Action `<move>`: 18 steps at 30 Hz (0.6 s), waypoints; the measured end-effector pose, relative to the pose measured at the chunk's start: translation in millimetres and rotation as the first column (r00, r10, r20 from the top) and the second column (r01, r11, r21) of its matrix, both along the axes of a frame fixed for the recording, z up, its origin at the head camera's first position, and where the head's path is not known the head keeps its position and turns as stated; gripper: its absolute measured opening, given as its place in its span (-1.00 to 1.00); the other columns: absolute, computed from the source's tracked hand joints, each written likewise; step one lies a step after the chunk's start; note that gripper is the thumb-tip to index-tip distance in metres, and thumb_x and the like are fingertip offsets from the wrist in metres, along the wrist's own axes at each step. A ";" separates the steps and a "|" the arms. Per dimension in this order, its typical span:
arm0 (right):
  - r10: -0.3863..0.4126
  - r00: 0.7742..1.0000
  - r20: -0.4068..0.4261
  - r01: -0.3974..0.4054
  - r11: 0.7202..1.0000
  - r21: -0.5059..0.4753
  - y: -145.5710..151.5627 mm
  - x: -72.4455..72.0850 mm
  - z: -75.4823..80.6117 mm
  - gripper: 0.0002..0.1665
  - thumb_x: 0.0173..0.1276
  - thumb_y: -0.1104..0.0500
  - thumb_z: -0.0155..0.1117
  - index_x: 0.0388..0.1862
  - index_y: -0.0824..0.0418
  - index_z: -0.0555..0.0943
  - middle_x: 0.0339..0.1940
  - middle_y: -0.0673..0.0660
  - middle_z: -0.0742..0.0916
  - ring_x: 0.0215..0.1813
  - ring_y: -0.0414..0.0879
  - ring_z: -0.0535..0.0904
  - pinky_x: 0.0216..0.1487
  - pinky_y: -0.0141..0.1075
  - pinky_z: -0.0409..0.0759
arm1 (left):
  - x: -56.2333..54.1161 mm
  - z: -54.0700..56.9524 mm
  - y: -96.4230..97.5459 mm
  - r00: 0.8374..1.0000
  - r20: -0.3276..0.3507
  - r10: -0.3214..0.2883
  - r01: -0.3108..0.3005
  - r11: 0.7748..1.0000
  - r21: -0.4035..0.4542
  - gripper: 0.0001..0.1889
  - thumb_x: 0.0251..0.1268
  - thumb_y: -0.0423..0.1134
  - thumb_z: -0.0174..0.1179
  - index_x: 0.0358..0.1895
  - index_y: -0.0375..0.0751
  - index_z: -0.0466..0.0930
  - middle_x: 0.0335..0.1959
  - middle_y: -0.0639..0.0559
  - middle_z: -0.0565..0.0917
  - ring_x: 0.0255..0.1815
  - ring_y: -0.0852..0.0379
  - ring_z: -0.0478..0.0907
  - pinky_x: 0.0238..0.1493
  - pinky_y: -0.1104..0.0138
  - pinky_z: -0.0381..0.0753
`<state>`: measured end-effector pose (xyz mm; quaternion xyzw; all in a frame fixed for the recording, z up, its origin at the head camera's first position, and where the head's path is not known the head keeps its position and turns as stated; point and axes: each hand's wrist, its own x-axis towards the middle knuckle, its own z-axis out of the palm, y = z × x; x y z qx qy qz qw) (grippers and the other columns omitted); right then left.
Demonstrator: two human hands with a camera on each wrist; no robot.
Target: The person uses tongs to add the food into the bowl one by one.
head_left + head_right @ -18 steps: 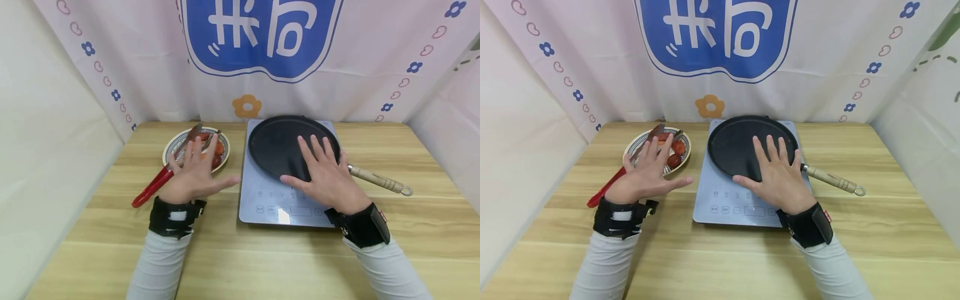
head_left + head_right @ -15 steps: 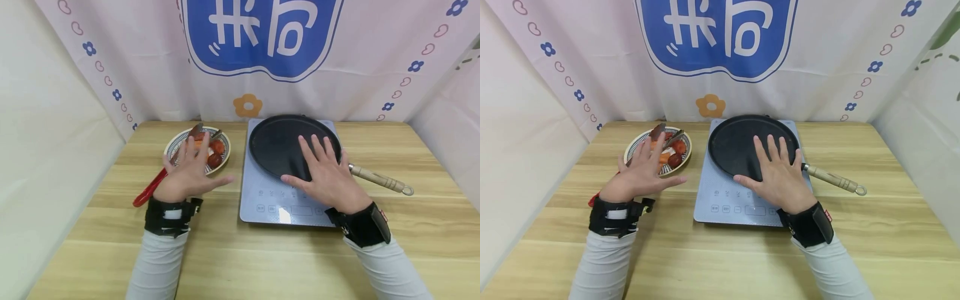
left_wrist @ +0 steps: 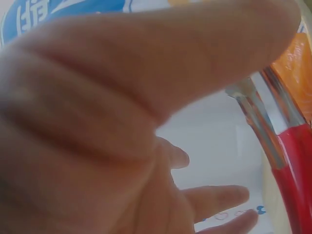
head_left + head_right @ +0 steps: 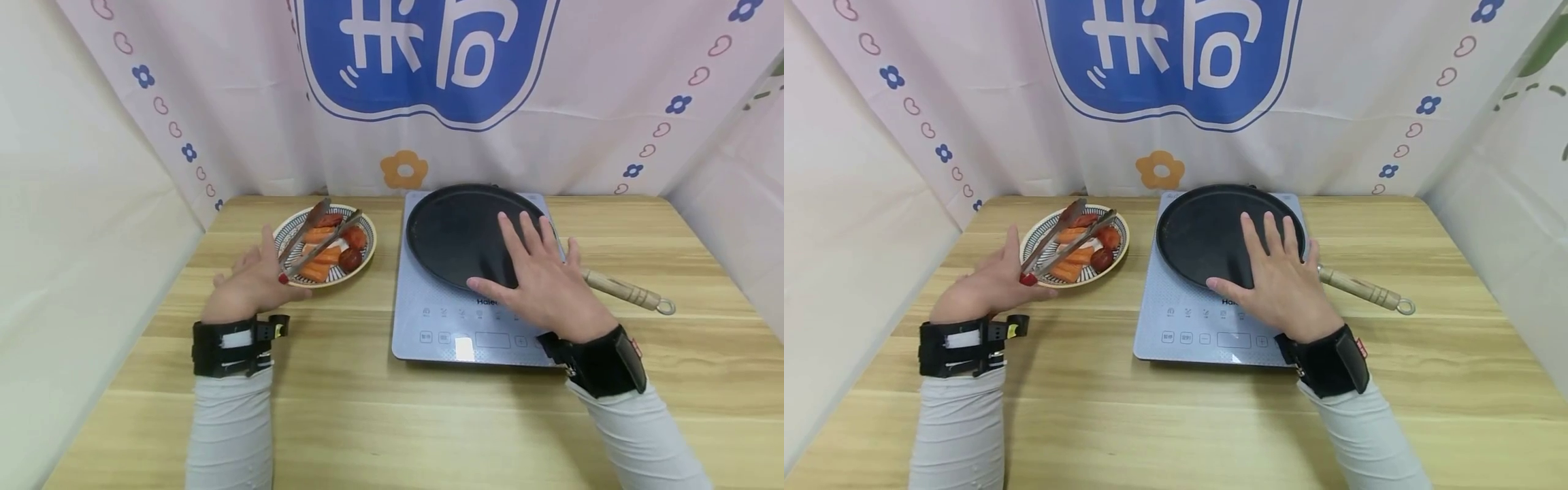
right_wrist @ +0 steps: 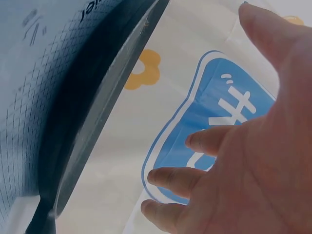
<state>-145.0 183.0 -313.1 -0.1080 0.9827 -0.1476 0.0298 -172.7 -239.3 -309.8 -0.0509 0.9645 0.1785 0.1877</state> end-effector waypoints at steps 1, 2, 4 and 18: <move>-0.004 1.000 0.004 0.004 1.000 -0.001 1.1 -0.8 0.8 0.36 0.35 -0.67 0.04 0.78 -0.07 -0.34 0.79 0.34 -0.14 0.77 0.41 -0.37 0.51 0.59 -0.39 | 1.6 3.2 1.1 1.000 0.016 -0.001 0.001 1.000 0.001 0.49 0.25 0.31 0.39 0.59 -0.14 -0.85 0.66 -0.62 -0.23 0.66 -0.64 -0.25 0.45 -0.59 -0.23; -0.009 1.000 0.009 0.009 1.000 -0.001 2.6 -1.5 1.9 0.37 0.35 -0.67 0.05 0.78 -0.06 -0.34 0.79 0.35 -0.14 0.77 0.42 -0.37 0.51 0.59 -0.39 | 3.7 7.0 2.9 1.000 0.030 -0.005 0.005 1.000 0.000 0.46 0.30 0.27 0.37 0.58 -0.18 -0.86 0.65 -0.63 -0.21 0.65 -0.64 -0.21 0.47 -0.57 -0.17; -0.021 1.000 0.020 0.022 1.000 -0.002 6.7 -2.8 4.6 0.38 0.34 -0.67 0.07 0.77 -0.06 -0.35 0.79 0.35 -0.16 0.76 0.43 -0.34 0.50 0.60 -0.39 | 8.6 13.9 6.1 0.998 0.055 -0.019 0.018 1.000 0.017 0.41 0.39 0.16 0.33 0.55 -0.28 -0.88 0.62 -0.68 -0.15 0.63 -0.65 -0.09 0.52 -0.49 -0.03; -0.078 0.994 0.079 0.082 0.995 -0.053 69.2 -10.1 11.6 0.55 0.32 -0.54 0.30 0.72 0.09 -0.52 0.73 0.51 -0.04 0.69 0.54 -0.06 0.46 0.61 -0.16 | -2.7 -4.8 -14.6 0.996 0.048 -0.074 0.069 0.993 0.097 0.04 0.44 -0.18 0.27 0.62 -0.56 -0.31 0.47 -0.67 0.29 0.41 -0.51 0.40 0.40 -0.24 0.44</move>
